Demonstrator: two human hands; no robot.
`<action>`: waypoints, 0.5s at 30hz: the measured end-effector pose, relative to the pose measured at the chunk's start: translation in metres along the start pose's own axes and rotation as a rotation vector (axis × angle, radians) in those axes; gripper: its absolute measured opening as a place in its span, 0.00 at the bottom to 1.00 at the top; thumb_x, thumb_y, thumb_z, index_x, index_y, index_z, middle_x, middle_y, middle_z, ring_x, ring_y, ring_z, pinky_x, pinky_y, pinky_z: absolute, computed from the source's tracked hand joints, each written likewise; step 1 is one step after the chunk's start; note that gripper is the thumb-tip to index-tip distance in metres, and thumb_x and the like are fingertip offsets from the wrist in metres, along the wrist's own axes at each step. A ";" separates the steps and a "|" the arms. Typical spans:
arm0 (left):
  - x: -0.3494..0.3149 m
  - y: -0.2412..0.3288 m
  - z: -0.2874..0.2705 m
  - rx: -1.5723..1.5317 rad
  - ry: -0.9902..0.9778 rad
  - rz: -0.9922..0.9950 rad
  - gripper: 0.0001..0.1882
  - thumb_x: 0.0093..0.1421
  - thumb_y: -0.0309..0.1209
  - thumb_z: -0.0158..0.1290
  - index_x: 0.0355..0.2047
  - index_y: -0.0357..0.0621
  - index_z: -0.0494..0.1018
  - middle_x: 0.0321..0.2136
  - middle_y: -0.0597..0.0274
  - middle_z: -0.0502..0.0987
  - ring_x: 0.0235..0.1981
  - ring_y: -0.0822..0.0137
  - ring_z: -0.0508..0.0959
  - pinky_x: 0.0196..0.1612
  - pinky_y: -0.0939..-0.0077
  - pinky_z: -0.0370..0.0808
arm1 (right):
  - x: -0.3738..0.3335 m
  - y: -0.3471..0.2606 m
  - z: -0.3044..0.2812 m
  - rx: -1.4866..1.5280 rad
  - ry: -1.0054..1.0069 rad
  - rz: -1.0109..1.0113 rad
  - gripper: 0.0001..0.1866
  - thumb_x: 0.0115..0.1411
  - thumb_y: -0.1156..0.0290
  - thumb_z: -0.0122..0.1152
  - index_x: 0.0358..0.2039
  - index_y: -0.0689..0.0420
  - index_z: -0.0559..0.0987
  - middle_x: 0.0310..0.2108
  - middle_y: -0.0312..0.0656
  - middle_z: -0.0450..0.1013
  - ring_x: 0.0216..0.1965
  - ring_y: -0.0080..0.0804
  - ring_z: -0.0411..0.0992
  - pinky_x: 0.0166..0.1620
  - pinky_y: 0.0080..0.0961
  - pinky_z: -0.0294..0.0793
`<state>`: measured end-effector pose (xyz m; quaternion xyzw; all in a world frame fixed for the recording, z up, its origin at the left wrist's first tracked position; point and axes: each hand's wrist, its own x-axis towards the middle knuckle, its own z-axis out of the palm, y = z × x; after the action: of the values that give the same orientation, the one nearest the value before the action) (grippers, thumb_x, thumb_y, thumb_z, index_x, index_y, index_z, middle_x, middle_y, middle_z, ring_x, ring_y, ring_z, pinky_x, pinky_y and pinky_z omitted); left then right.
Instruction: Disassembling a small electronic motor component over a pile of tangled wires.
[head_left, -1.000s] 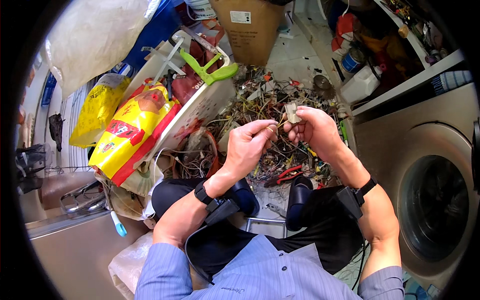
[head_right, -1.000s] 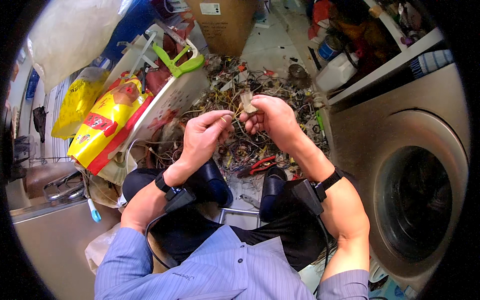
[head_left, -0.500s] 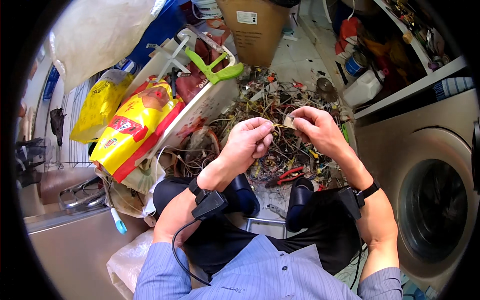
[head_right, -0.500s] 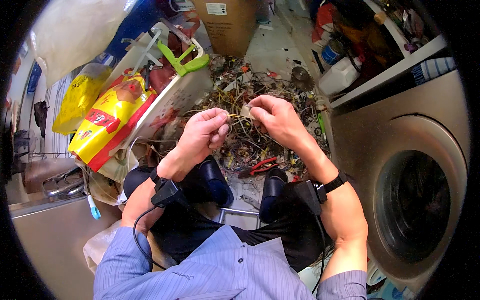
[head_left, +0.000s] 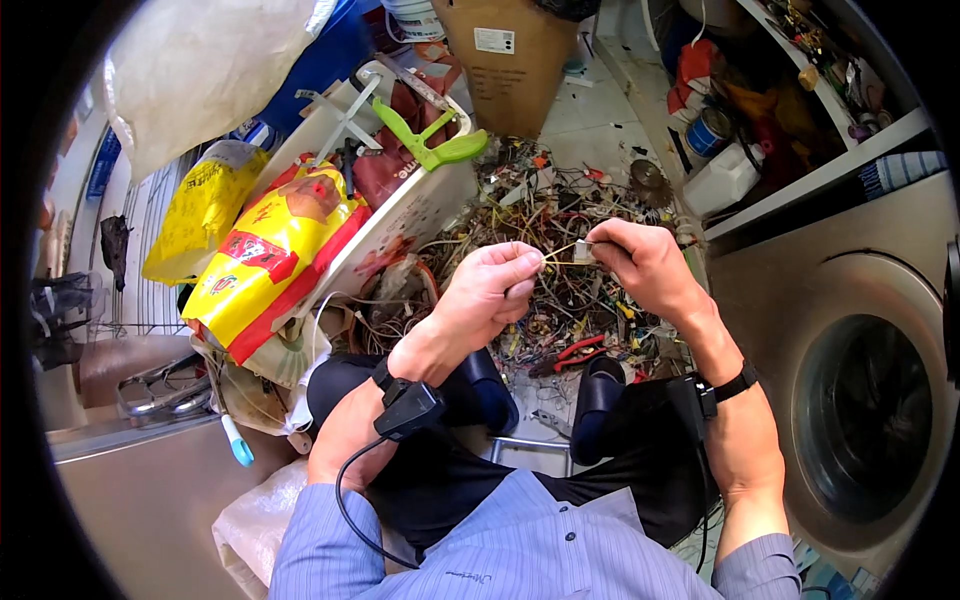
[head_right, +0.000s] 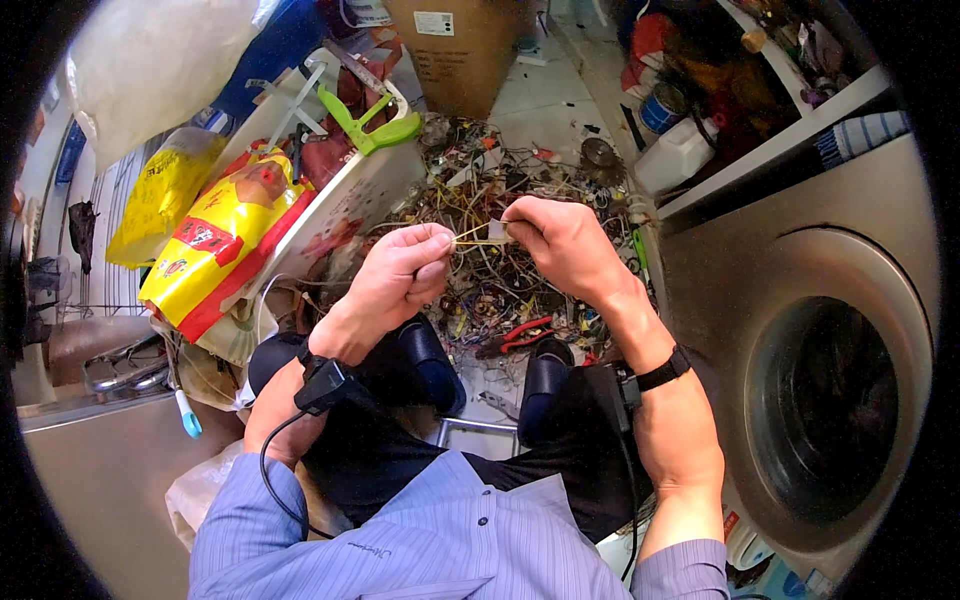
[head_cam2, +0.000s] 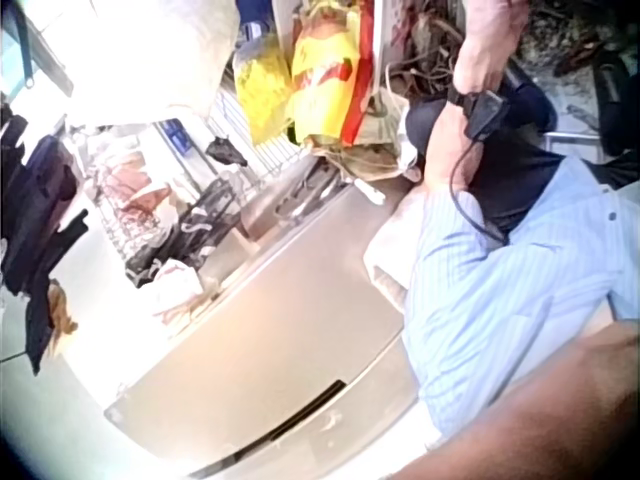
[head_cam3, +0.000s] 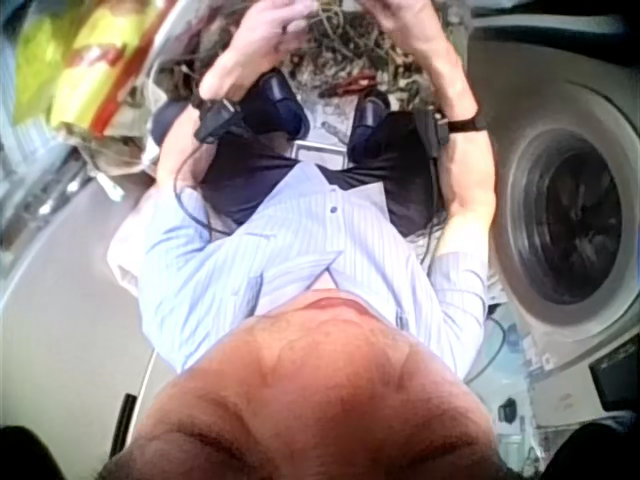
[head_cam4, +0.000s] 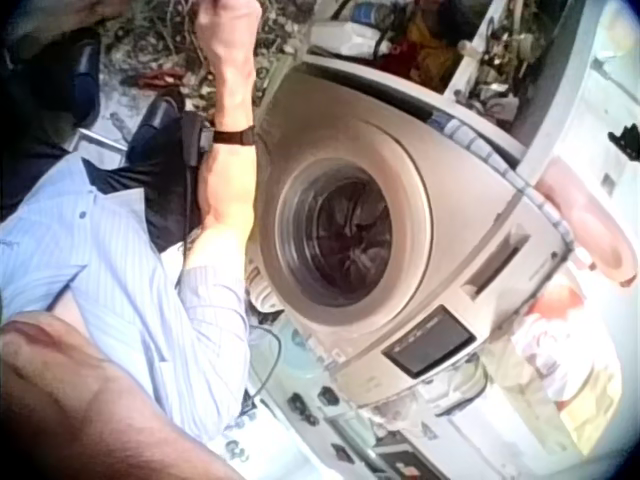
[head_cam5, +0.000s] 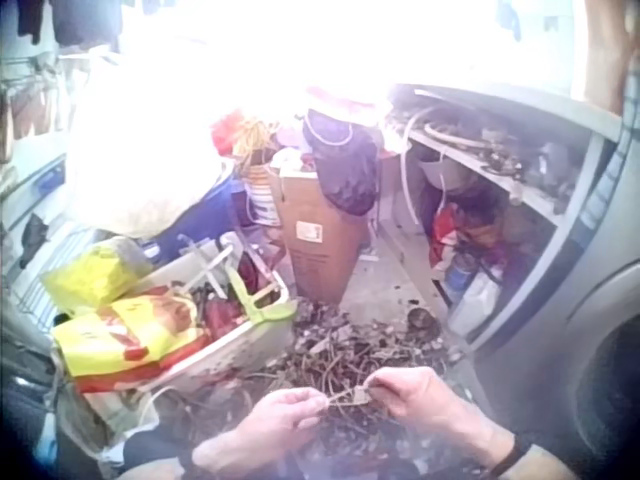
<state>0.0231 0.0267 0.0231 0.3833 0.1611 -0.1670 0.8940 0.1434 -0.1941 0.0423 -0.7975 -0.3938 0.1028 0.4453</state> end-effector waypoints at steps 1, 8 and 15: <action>-0.001 0.000 0.000 -0.003 -0.027 -0.029 0.06 0.72 0.32 0.52 0.38 0.45 0.73 0.16 0.76 0.62 0.13 0.81 0.56 0.16 0.83 0.51 | 0.000 0.001 0.000 -0.091 0.041 -0.112 0.05 0.61 0.76 0.63 0.37 0.62 0.80 0.30 0.49 0.78 0.31 0.44 0.78 0.36 0.31 0.77; -0.012 0.026 0.004 -0.017 0.016 0.105 0.06 0.71 0.31 0.52 0.39 0.43 0.76 0.17 0.75 0.63 0.14 0.81 0.56 0.16 0.84 0.51 | -0.007 0.018 -0.015 -0.027 0.102 0.002 0.05 0.62 0.78 0.61 0.38 0.62 0.80 0.25 0.41 0.75 0.26 0.27 0.74 0.32 0.25 0.73; -0.011 0.009 0.007 -0.053 0.003 0.081 0.06 0.72 0.32 0.51 0.41 0.44 0.75 0.18 0.70 0.69 0.14 0.78 0.59 0.18 0.83 0.54 | -0.002 0.012 -0.002 -0.104 0.042 0.046 0.06 0.62 0.74 0.62 0.38 0.62 0.80 0.26 0.42 0.77 0.27 0.29 0.74 0.34 0.27 0.74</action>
<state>0.0181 0.0295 0.0380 0.3657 0.1513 -0.1259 0.9097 0.1498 -0.2002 0.0336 -0.8306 -0.3706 0.0756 0.4088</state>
